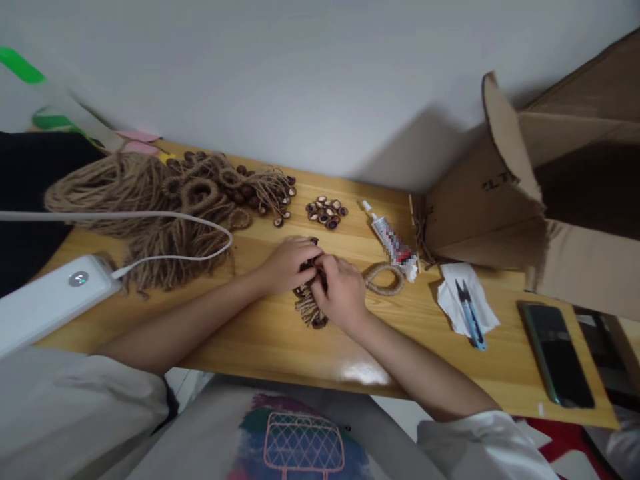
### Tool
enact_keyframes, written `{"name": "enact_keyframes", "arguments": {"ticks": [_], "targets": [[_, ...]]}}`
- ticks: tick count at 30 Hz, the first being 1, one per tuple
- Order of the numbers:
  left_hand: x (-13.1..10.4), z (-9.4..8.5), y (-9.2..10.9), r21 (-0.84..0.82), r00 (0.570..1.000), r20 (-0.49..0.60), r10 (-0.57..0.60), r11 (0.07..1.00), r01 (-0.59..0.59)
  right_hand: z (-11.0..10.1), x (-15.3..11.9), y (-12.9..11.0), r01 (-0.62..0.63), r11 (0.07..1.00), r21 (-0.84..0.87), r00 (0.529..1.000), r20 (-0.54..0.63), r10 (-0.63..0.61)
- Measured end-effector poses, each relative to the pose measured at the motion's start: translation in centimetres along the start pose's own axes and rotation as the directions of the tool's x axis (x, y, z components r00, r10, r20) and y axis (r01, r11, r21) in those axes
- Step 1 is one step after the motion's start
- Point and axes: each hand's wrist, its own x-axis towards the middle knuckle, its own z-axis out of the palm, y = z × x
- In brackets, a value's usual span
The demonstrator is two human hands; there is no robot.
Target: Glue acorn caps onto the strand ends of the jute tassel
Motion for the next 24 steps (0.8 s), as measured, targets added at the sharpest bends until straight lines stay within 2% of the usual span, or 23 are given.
{"name": "enact_keyframes", "arguments": {"ticks": [5,24], "targets": [[0.0,-0.2,0.2,-0.053,1.0,-0.007,-0.009,0.999,0.009,-0.3,0.0,0.0,0.016,1.0,0.017,1.0,0.003,-0.016],[0.6,-0.6,1.1,-0.023,0.999,0.023,-0.041,0.999,0.041,-0.7,0.1,0.1,-0.002,0.996,0.088,0.999,0.033,0.0]]}}
